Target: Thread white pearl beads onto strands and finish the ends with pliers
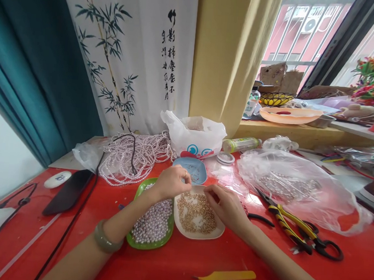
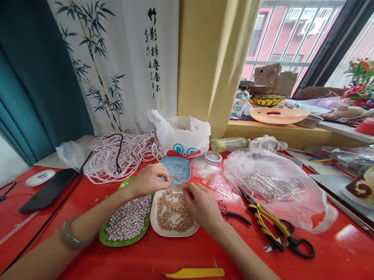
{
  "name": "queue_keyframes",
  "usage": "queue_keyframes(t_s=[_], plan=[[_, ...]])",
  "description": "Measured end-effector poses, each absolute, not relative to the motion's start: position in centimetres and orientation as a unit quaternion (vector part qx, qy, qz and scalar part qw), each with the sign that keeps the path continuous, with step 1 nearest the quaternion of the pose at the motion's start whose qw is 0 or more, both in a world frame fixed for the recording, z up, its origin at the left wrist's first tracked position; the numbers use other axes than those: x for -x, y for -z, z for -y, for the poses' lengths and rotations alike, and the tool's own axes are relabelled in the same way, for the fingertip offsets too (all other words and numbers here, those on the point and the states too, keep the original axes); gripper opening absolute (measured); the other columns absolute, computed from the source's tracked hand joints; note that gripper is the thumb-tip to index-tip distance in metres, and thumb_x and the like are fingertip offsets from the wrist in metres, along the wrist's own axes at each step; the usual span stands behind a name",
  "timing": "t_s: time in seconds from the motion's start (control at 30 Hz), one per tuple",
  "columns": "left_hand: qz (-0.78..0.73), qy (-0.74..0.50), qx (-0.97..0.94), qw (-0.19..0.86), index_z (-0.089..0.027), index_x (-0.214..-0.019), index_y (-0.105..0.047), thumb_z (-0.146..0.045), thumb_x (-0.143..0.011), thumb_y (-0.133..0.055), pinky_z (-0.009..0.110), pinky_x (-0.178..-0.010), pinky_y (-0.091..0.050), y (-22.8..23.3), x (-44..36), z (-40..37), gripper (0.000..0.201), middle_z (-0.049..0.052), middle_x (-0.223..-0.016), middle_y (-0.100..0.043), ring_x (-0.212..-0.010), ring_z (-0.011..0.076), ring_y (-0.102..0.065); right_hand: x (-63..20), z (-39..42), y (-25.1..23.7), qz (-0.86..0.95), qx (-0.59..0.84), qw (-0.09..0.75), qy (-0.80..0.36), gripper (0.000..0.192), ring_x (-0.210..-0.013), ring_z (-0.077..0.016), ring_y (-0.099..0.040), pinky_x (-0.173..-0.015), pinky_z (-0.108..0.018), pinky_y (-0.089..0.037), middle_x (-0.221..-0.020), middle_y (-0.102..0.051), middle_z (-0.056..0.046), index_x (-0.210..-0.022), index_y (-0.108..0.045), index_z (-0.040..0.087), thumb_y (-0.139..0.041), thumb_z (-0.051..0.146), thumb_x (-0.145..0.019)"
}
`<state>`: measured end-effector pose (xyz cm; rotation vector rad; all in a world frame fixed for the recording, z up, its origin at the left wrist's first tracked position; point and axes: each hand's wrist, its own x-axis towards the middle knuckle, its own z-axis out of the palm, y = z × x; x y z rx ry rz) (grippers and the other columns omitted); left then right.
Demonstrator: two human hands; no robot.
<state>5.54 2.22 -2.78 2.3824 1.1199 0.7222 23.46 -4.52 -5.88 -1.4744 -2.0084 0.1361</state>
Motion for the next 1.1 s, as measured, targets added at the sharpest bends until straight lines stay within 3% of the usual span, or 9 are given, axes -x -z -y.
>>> queue_keyframes(t_s=[0.33,0.53,0.67,0.83,1.1], plan=[[-0.404,-0.212,-0.862,0.222,-0.02,-0.069,-0.065,-0.035,-0.081,-0.041,0.023,-0.067,-0.039,2.3,-4.0,-3.7,0.031,-0.002,-0.073,-0.066,-0.071,0.0133,-0.058,-23.8,4.3,6.3,0.732,0.597,0.322,-0.071,0.017,-0.061,-0.0135,-0.055,-0.056,-0.023,-0.038,-0.069,-0.061,0.0,-0.078,-0.053,0.02,-0.039,0.028,-0.084],[-0.425,-0.147,-0.879,0.158,-0.022,-0.09,-0.065,-0.018,-0.077,-0.043,0.024,-0.075,-0.04,2.2,-3.3,-4.1,0.026,-0.001,-0.09,-0.067,-0.085,0.0148,-0.059,-23.8,4.4,6.4,0.734,0.592,0.328,-0.057,0.015,-0.058,-0.0131,-0.054,-0.054,-0.023,-0.037,-0.065,-0.059,0.0,-0.077,-0.049,0.02,-0.037,0.028,-0.084],[-0.449,-0.066,-0.884,0.11,-0.021,-0.085,-0.065,-0.022,-0.073,-0.051,0.027,-0.071,-0.04,1.3,-1.8,-4.7,0.019,0.003,-0.089,-0.067,-0.084,0.0181,-0.059,-23.8,4.4,6.5,0.744,0.584,0.323,-0.03,0.014,-0.057,-0.0128,-0.055,-0.054,-0.023,-0.037,-0.065,-0.06,0.001,-0.078,-0.048,0.021,-0.037,0.026,-0.084],[-0.412,0.034,-0.898,0.153,-0.019,-0.079,-0.066,-0.019,-0.067,-0.056,0.022,-0.064,-0.039,0.8,0.6,-6.0,0.016,0.002,-0.082,-0.067,-0.074,0.0148,-0.058,-23.6,4.5,6.8,0.765,0.565,0.31,-0.016,0.015,-0.059,-0.0134,-0.057,-0.052,-0.023,-0.037,-0.068,-0.062,-0.001,-0.078,-0.048,0.02,-0.036,0.027,-0.085],[-0.392,0.074,-0.9,0.176,-0.016,-0.082,-0.066,-0.014,-0.062,-0.063,0.021,-0.063,-0.04,2.5,1.6,-6.9,0.021,0.003,-0.084,-0.068,-0.077,0.0142,-0.059,-23.4,4.4,6.9,0.771,0.563,0.295,-0.024,0.017,-0.062,-0.0143,-0.059,-0.054,-0.024,-0.04,-0.07,-0.063,0.0,-0.079,-0.049,0.021,-0.036,0.029,-0.085]])
